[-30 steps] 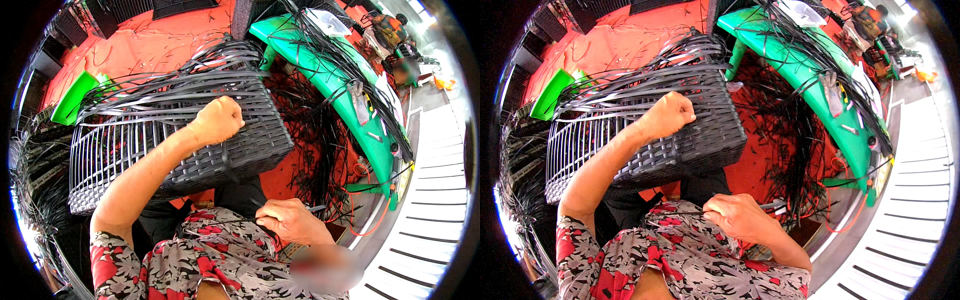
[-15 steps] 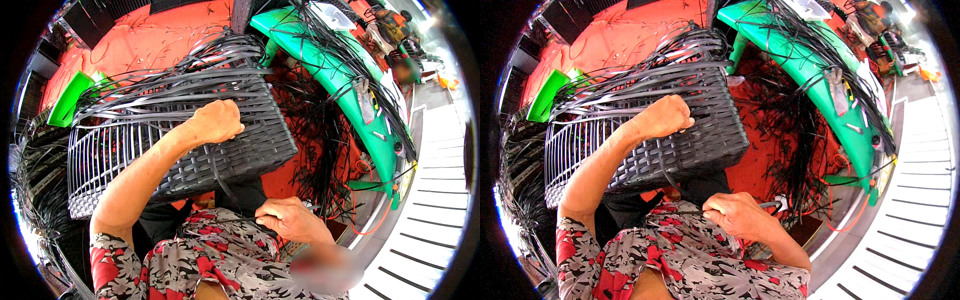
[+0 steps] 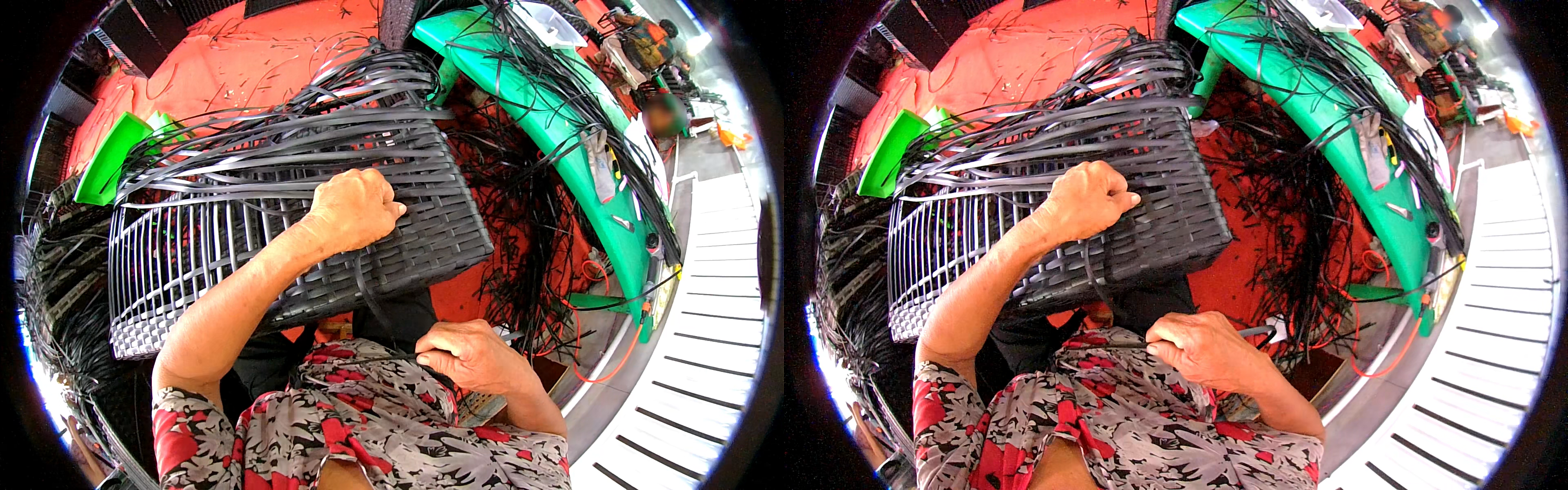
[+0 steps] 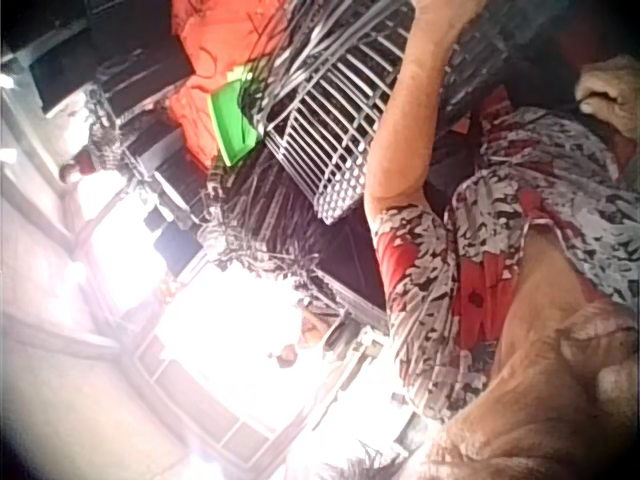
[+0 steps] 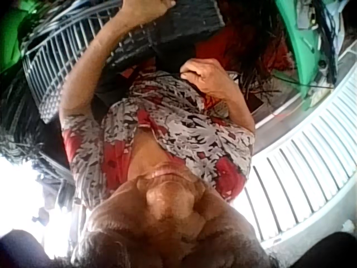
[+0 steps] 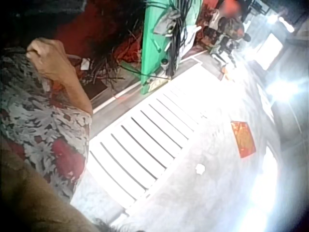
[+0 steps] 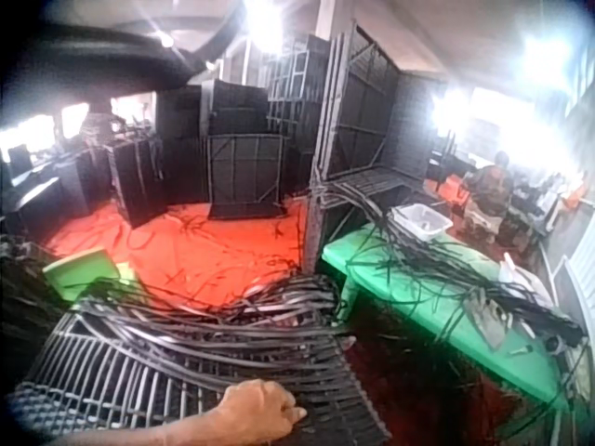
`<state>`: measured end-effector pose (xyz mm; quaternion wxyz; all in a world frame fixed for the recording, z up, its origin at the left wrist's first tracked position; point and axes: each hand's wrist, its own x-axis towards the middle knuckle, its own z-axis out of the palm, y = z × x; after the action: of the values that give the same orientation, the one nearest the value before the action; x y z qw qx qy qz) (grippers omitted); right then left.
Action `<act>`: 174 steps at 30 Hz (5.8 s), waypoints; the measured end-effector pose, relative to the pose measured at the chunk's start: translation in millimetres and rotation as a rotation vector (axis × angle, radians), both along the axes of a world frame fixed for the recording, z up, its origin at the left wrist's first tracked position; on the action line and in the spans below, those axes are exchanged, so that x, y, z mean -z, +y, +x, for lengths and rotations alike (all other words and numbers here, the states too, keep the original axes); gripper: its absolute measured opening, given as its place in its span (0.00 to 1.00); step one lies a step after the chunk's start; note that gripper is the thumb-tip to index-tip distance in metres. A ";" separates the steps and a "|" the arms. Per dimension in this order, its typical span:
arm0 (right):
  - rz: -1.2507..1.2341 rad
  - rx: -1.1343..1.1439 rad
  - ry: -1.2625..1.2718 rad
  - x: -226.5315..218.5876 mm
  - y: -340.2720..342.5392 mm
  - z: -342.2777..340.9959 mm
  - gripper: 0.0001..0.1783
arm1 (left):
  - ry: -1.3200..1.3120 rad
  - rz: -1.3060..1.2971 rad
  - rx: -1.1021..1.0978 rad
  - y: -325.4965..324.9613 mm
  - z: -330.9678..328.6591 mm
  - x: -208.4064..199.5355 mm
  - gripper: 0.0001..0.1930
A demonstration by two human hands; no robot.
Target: The person weaves black plastic strips onto a frame by hand, pulling the strips through gaps in the structure and tucking the ends in.
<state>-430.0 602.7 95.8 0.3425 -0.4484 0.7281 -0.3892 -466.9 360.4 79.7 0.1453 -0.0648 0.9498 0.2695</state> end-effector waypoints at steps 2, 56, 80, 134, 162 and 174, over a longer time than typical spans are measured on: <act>-0.006 0.008 -0.013 2.0 0.5 -0.2 0.08 | -0.004 0.002 -0.002 0.5 -0.3 -1.2 0.17; -0.202 0.274 1.054 -26.3 -91.2 -84.3 0.06 | 0.693 0.208 -0.038 -35.0 34.9 10.7 0.04; 0.215 -0.114 0.655 -36.0 -139.6 -98.9 0.10 | 0.387 -0.209 0.166 -49.2 71.4 17.4 0.08; -0.259 0.117 -0.136 3.9 -191.9 -31.1 0.08 | 0.728 0.262 -0.165 -99.3 122.5 -4.5 0.03; -0.322 0.007 0.376 23.9 -218.2 -29.2 0.10 | 0.541 0.154 -0.298 -133.7 141.7 24.3 0.05; -0.100 -0.023 0.382 8.4 -243.5 -0.7 0.09 | 0.489 -0.092 -0.338 -150.2 183.0 48.8 0.10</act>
<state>-430.7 359.2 87.3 0.1799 -0.5388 0.7544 -0.3289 -283.9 210.2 30.9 -0.1376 -0.1618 0.9435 0.2542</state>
